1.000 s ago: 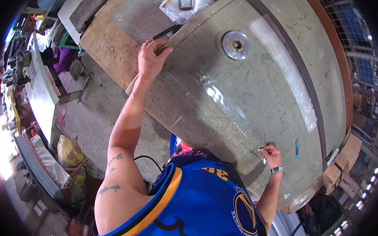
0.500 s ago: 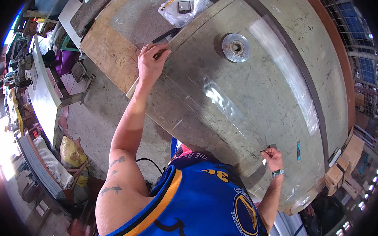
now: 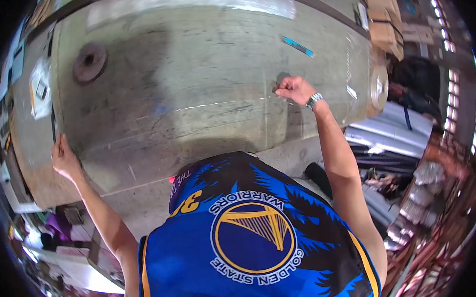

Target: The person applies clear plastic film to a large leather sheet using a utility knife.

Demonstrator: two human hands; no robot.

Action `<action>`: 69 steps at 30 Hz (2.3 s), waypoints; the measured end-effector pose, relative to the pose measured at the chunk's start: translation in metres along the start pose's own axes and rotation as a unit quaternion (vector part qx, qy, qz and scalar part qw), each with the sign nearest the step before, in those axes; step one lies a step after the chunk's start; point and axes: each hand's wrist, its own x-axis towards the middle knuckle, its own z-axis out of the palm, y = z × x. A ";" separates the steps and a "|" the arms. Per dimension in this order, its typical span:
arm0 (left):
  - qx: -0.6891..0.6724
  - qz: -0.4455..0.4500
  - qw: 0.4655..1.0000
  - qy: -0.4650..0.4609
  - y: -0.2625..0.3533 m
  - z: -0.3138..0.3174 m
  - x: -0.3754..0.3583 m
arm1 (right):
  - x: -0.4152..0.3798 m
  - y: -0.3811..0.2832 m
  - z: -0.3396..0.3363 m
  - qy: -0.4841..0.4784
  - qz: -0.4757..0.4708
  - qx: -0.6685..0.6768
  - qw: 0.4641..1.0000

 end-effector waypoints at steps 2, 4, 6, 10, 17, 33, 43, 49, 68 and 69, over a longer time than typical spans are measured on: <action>-0.024 -0.032 0.999 0.001 -0.001 -0.001 0.002 | -0.005 0.012 -0.005 0.019 0.014 -0.017 1.000; -0.040 -0.047 0.998 0.008 -0.008 0.001 -0.002 | 0.001 0.024 -0.003 0.028 0.013 -0.012 0.999; -0.058 -0.048 0.997 0.006 -0.010 0.002 -0.002 | 0.001 0.020 -0.007 0.041 0.011 -0.043 0.998; -0.026 -0.034 0.999 0.003 -0.003 -0.001 -0.003 | 0.005 0.021 -0.014 0.042 0.016 -0.074 0.996; -0.033 -0.026 0.999 -0.001 -0.011 0.001 0.001 | 0.020 0.039 -0.019 0.071 -0.011 -0.108 0.992; 0.014 0.023 0.999 -0.018 -0.009 0.003 0.003 | 0.034 0.044 -0.023 0.062 0.009 -0.117 0.991; 0.177 0.206 0.960 0.063 0.176 0.059 -0.033 | 0.025 0.034 -0.029 0.043 0.021 -0.108 0.993; -0.037 0.432 0.781 -0.450 0.426 0.188 -0.192 | 0.033 0.032 -0.030 0.011 0.042 -0.165 0.985; 0.133 0.494 0.677 -0.530 0.462 0.223 -0.186 | 0.027 0.048 -0.038 0.024 -0.026 -0.110 0.993; 0.132 0.490 0.679 -0.531 0.464 0.221 -0.187 | 0.026 0.048 -0.041 0.030 -0.020 -0.102 0.994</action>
